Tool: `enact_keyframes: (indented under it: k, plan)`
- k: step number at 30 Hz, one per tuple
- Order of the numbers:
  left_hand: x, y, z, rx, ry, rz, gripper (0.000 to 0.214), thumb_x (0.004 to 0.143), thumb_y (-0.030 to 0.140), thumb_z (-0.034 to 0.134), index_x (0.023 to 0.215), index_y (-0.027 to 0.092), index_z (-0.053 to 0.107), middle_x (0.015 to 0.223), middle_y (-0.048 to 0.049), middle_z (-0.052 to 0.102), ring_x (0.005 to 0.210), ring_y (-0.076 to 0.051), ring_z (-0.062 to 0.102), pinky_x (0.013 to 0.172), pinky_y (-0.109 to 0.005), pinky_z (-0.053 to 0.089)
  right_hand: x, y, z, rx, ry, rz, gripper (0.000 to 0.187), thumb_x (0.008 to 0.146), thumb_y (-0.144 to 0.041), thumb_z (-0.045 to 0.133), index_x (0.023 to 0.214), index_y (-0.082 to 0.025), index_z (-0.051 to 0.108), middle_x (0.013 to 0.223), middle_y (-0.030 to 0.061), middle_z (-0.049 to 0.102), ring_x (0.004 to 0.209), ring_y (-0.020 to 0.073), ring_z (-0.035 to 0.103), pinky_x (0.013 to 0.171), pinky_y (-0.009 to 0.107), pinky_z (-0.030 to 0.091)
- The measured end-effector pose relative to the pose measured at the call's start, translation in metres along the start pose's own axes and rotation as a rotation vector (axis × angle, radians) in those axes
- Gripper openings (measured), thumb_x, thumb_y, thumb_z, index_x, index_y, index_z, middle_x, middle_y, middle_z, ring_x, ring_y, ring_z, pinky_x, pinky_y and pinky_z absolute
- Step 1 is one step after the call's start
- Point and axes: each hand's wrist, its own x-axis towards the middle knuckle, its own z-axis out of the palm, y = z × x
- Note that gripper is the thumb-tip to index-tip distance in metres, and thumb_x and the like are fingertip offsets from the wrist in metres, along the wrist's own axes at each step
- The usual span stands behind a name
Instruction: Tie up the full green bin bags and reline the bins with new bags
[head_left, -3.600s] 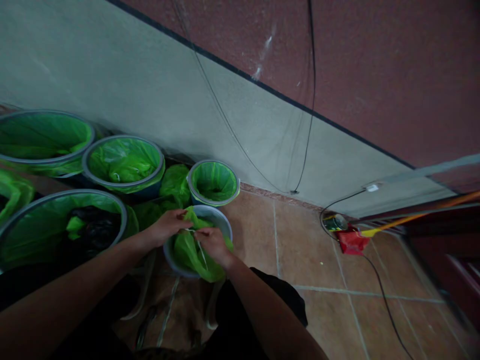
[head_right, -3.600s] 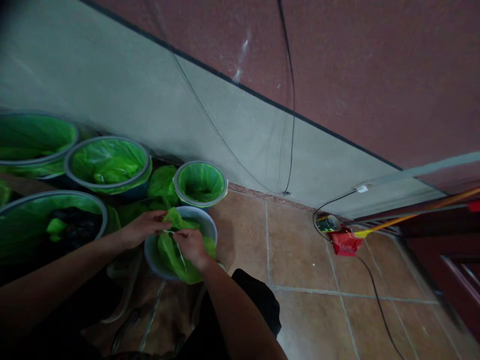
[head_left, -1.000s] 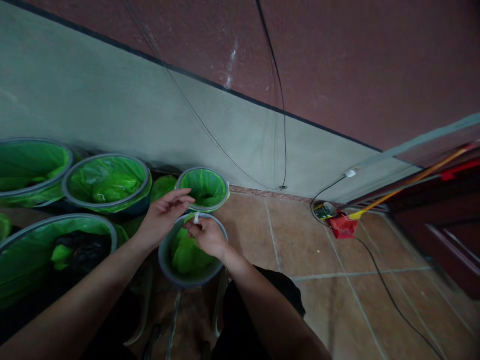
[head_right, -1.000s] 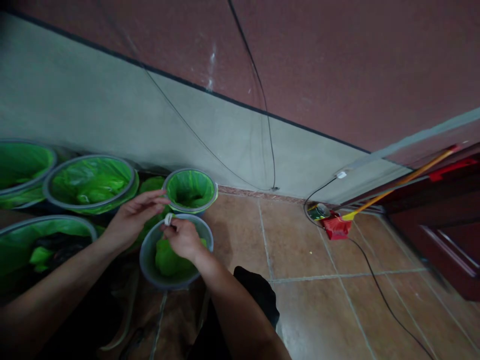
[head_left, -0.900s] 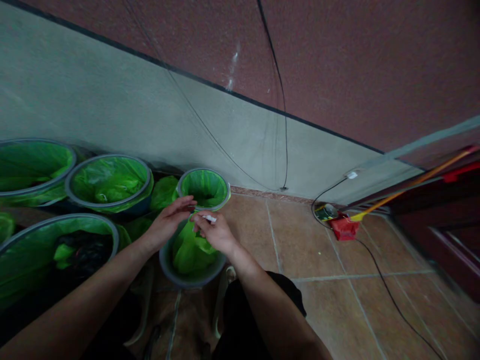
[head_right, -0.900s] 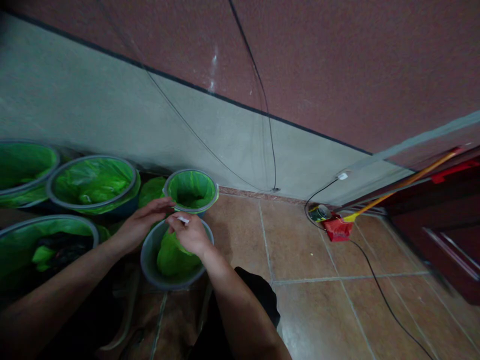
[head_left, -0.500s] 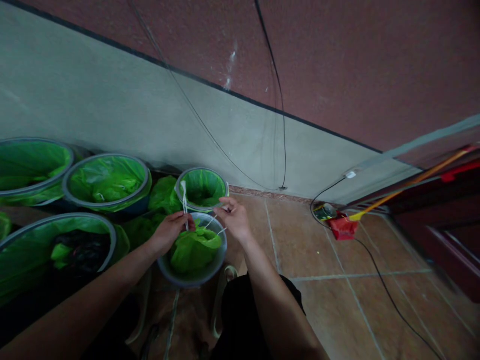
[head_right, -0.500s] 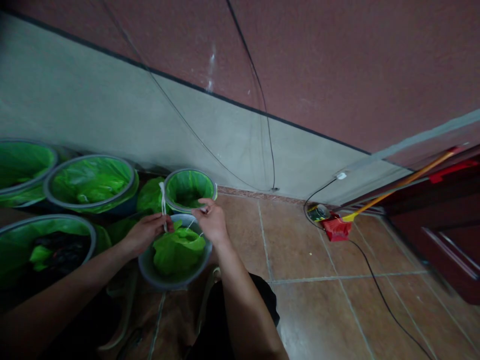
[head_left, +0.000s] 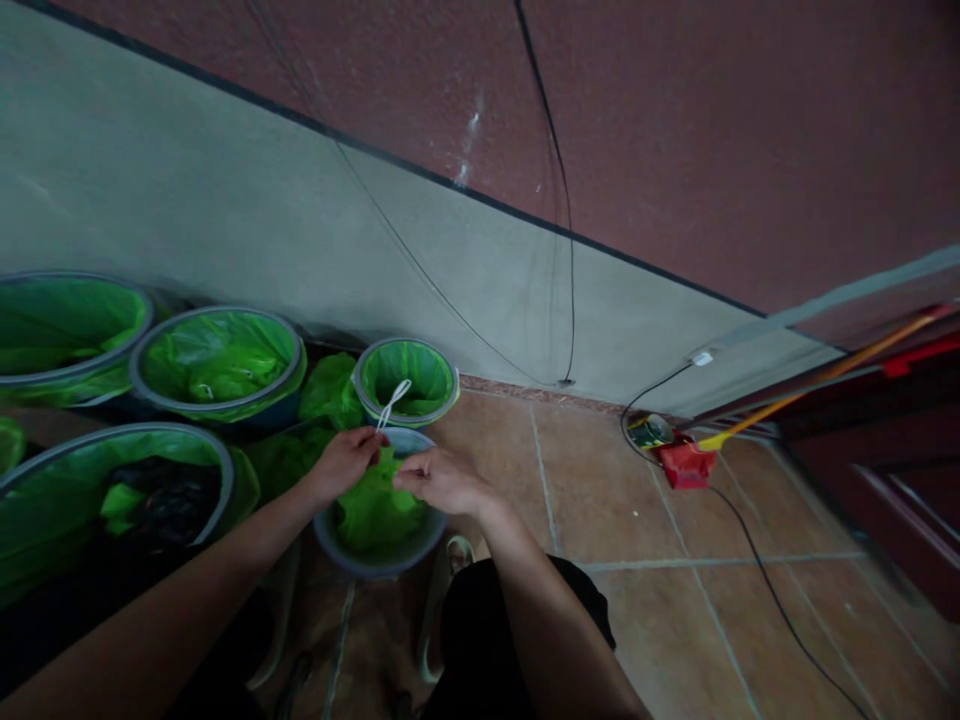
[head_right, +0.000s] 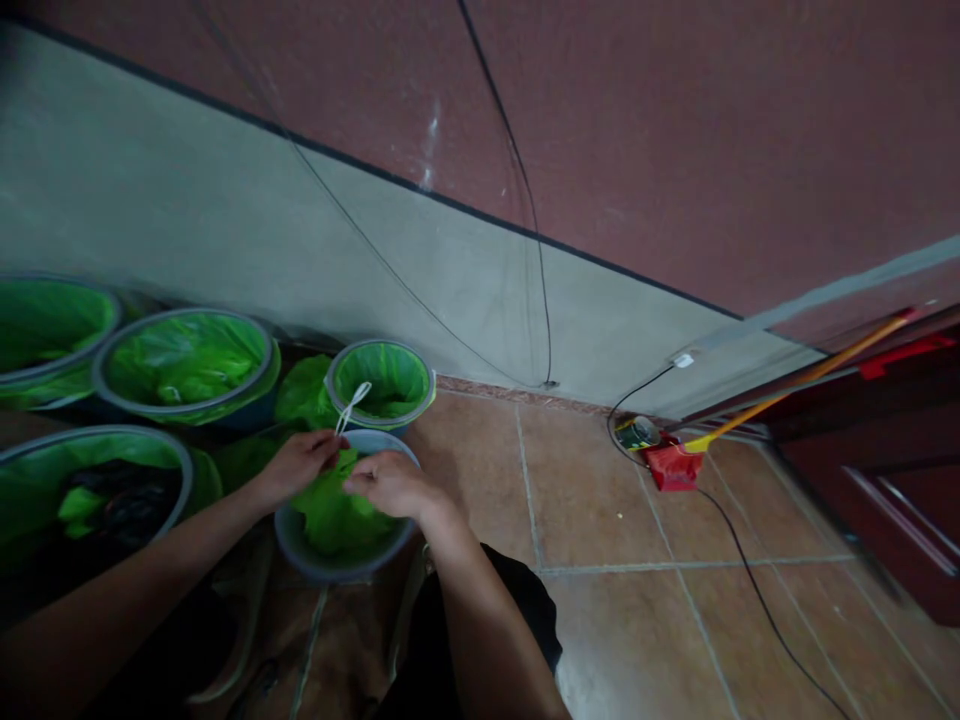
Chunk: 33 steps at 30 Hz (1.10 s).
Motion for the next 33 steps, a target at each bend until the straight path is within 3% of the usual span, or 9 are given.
enact_keyframes:
  k: [4,9,11,16,18,22,26,30,33]
  plan:
    - [-0.002,-0.014,0.011,0.046,-0.295,0.138,0.028,0.076,0.043,0.05,0.067,0.02,0.062,0.064,-0.0002,0.06,0.063,-0.016,0.052,0.063,-0.027,0.04,0.007,-0.002,0.0,0.226,0.05,-0.136,0.024,0.094,-0.024,0.056,0.075,-0.017,0.068,0.064,-0.0035,0.061,0.061,0.0086,0.053,0.06,0.02,0.037]
    - [-0.01,-0.014,0.019,0.101,-0.461,0.19,0.024,0.075,0.039,0.052,0.067,0.019,0.062,0.064,0.0001,0.057,0.064,-0.015,0.05,0.063,-0.026,0.039,0.018,0.01,0.009,0.44,0.13,-0.11,0.031,0.093,-0.03,0.057,0.065,-0.017,0.061,0.06,-0.0033,0.057,0.056,0.0083,0.048,0.057,0.021,0.037]
    - [-0.01,-0.012,0.019,0.086,-0.462,0.18,0.028,0.078,0.042,0.053,0.075,0.018,0.067,0.065,0.0003,0.057,0.064,-0.015,0.05,0.062,-0.026,0.039,0.023,0.015,0.011,0.593,0.252,-0.036,0.029,0.091,-0.038,0.059,0.071,-0.017,0.063,0.065,-0.0028,0.059,0.055,0.0081,0.049,0.054,0.02,0.038]
    - [-0.006,-0.015,0.017,-0.02,-0.3,0.045,0.043,0.079,0.057,0.055,0.076,0.017,0.07,0.061,-0.0006,0.056,0.059,-0.015,0.047,0.056,-0.026,0.035,0.031,0.026,0.009,0.911,0.631,0.174,0.037,0.094,-0.051,0.052,0.112,-0.021,0.064,0.107,0.005,0.069,0.067,0.0103,0.063,0.055,0.021,0.048]
    - [-0.007,-0.015,0.016,-0.096,-0.282,-0.03,0.047,0.078,0.061,0.056,0.077,0.016,0.071,0.06,-0.0005,0.055,0.056,-0.014,0.046,0.054,-0.026,0.034,0.03,0.028,0.01,0.777,0.573,0.197,0.035,0.097,-0.047,0.047,0.116,-0.023,0.064,0.107,0.0041,0.07,0.062,0.0092,0.062,0.053,0.02,0.046]
    - [-0.011,-0.008,0.015,-0.224,-0.266,-0.129,0.047,0.071,0.062,0.064,0.071,0.015,0.068,0.058,-0.0003,0.057,0.053,-0.011,0.045,0.052,-0.024,0.032,0.023,0.023,0.016,0.376,0.268,0.171,0.028,0.1,-0.032,0.045,0.114,-0.023,0.068,0.093,-0.0003,0.07,0.053,0.0073,0.056,0.055,0.021,0.045]
    - [-0.012,-0.003,0.012,-0.309,-0.184,-0.167,0.039,0.067,0.055,0.068,0.067,0.016,0.067,0.062,-0.0013,0.062,0.05,-0.01,0.044,0.05,-0.023,0.031,0.018,0.012,0.019,0.031,0.193,0.136,0.023,0.095,-0.026,0.052,0.088,-0.02,0.073,0.079,0.0004,0.068,0.067,0.012,0.059,0.065,0.023,0.045]
    - [-0.008,-0.001,0.005,-0.15,-0.121,-0.143,0.029,0.065,0.044,0.069,0.072,0.017,0.074,0.052,0.0014,0.058,0.048,-0.012,0.043,0.05,-0.024,0.032,0.015,0.011,0.017,-0.044,0.13,0.16,0.023,0.09,-0.025,0.057,0.075,-0.021,0.073,0.065,-0.0003,0.064,0.067,0.0138,0.058,0.063,0.023,0.043]
    - [-0.008,0.003,0.001,0.083,-0.141,0.005,0.019,0.068,0.037,0.066,0.07,0.02,0.075,0.049,0.0025,0.055,0.049,-0.015,0.047,0.052,-0.025,0.034,0.014,0.013,0.017,-0.102,0.098,0.198,0.021,0.087,-0.023,0.06,0.07,-0.021,0.073,0.067,0.0018,0.068,0.069,0.016,0.061,0.066,0.025,0.045]
